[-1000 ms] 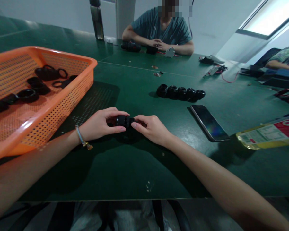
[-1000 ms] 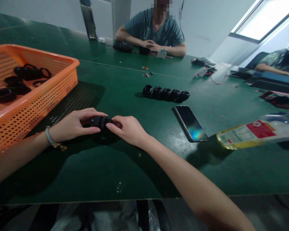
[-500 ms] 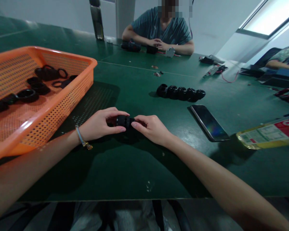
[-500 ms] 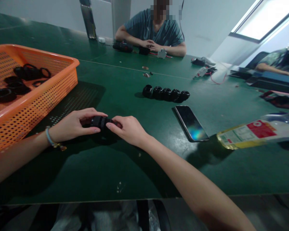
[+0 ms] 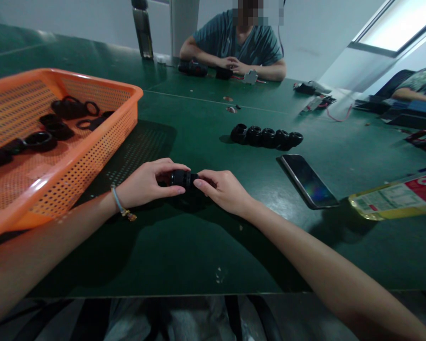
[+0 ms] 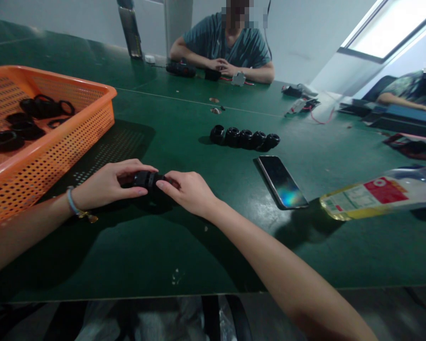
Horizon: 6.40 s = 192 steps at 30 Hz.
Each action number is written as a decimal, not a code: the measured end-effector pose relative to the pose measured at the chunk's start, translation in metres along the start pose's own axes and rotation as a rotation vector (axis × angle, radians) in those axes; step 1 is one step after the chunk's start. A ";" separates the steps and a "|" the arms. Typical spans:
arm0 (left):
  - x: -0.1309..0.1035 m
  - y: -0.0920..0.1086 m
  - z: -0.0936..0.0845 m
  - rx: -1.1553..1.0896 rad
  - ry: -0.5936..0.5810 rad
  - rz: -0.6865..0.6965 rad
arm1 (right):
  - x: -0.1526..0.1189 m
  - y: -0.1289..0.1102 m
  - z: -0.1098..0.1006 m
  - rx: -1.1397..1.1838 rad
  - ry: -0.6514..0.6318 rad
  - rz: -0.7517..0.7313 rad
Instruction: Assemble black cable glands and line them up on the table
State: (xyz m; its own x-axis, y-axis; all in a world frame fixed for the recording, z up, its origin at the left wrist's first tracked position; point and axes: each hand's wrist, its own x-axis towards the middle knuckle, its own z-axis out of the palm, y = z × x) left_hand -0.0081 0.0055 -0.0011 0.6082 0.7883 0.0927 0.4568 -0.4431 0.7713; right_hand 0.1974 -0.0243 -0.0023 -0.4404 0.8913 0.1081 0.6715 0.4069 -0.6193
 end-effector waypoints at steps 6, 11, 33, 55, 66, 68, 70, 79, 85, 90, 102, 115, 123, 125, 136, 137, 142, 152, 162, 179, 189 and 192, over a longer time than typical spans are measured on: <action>0.001 0.002 -0.001 -0.025 0.002 -0.012 | -0.003 0.006 0.003 0.187 0.109 -0.100; 0.001 0.003 -0.001 -0.045 0.002 -0.032 | -0.003 0.010 0.006 0.172 0.150 -0.176; 0.001 0.002 -0.001 0.022 0.005 -0.009 | -0.002 0.008 0.004 0.131 0.125 -0.151; 0.000 -0.002 0.002 -0.035 0.036 -0.004 | -0.003 -0.001 0.002 0.071 0.076 -0.078; 0.000 0.012 0.007 -0.327 0.038 -0.262 | -0.005 0.010 0.008 -0.359 0.291 -0.538; -0.001 0.013 0.007 -0.334 0.045 -0.262 | -0.005 0.010 0.008 -0.388 0.309 -0.567; -0.001 0.013 0.008 -0.334 0.049 -0.249 | -0.006 0.010 0.008 -0.407 0.311 -0.573; -0.002 0.012 0.007 -0.224 0.046 -0.131 | -0.006 0.007 0.007 -0.421 0.258 -0.530; -0.003 0.012 0.007 -0.149 0.052 -0.071 | -0.006 0.007 0.008 -0.381 0.247 -0.511; -0.004 0.011 0.006 -0.082 0.069 -0.020 | -0.007 0.007 0.009 -0.345 0.248 -0.496; -0.004 0.012 0.007 -0.051 0.105 -0.009 | -0.008 0.003 0.010 -0.222 0.214 -0.402; 0.000 0.019 0.005 -0.342 -0.053 -0.251 | -0.006 0.010 0.006 -0.348 0.374 -0.663; -0.001 0.018 0.005 -0.312 -0.018 -0.222 | -0.007 0.008 0.008 -0.370 0.399 -0.653; -0.002 0.017 0.005 -0.292 -0.005 -0.210 | -0.008 0.008 0.008 -0.372 0.409 -0.653; -0.003 0.017 0.006 -0.251 0.028 -0.199 | -0.009 0.005 0.009 -0.281 0.370 -0.567; -0.003 0.016 0.006 -0.247 0.033 -0.195 | -0.009 0.005 0.009 -0.268 0.365 -0.555; -0.004 0.015 0.007 -0.222 0.049 -0.177 | -0.009 0.004 0.010 -0.199 0.318 -0.476; -0.005 0.017 0.008 -0.147 0.091 -0.126 | -0.010 0.001 0.011 -0.158 0.293 -0.412; -0.006 0.016 0.006 -0.047 0.089 -0.073 | -0.010 0.000 0.012 -0.147 0.262 -0.364; -0.006 0.020 0.005 0.015 0.118 -0.026 | -0.009 0.000 0.012 -0.145 0.265 -0.333; -0.002 0.017 0.012 -0.475 -0.095 -0.185 | -0.006 0.008 0.007 -0.294 0.367 -0.593; -0.003 0.018 0.012 -0.532 -0.159 -0.136 | -0.006 0.007 0.007 -0.285 0.403 -0.586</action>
State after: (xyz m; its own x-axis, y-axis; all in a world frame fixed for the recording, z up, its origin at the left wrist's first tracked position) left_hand 0.0061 -0.0106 0.0052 0.6759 0.7310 -0.0938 0.1732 -0.0339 0.9843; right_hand 0.2012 -0.0282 -0.0125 -0.5573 0.4962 0.6658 0.5474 0.8224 -0.1547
